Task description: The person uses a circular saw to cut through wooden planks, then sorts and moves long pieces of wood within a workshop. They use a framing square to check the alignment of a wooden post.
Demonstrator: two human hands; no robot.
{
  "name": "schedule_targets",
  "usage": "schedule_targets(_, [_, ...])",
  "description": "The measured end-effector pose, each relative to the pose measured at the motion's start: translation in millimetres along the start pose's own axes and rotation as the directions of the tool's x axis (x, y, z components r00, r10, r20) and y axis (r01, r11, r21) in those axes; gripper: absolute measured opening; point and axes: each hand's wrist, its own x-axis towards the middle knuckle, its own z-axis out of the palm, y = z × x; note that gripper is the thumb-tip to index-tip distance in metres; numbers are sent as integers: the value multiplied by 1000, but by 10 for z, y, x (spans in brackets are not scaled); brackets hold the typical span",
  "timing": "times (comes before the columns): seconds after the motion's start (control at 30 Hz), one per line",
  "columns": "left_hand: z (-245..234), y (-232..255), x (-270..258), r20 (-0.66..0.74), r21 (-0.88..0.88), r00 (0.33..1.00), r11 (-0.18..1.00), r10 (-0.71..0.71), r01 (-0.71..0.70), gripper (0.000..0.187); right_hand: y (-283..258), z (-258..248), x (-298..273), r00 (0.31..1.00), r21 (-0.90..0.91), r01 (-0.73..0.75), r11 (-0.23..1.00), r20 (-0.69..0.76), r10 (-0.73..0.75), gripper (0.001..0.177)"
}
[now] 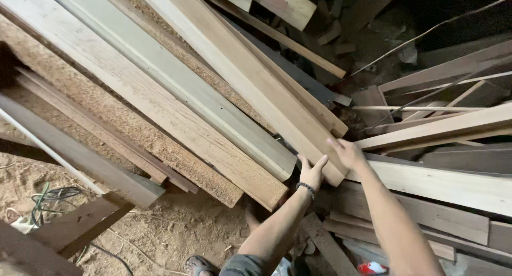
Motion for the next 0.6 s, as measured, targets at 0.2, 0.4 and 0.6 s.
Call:
schedule_targets(0.2, [-230, 200, 583, -56, 592, 985, 800, 163, -98, 108, 365, 177, 145, 988, 70, 99, 993, -122, -90, 74])
schedule_targets(0.4, [-218, 344, 1196, -133, 552, 931, 806, 340, -215, 129, 769, 1493, -45, 660, 638, 354, 684, -688, 301, 38])
schedule_targets(0.6, [-224, 455, 1176, -100, 580, 948, 792, 302, -191, 119, 777, 2628, 165, 989, 410, -149, 900, 77, 128, 102])
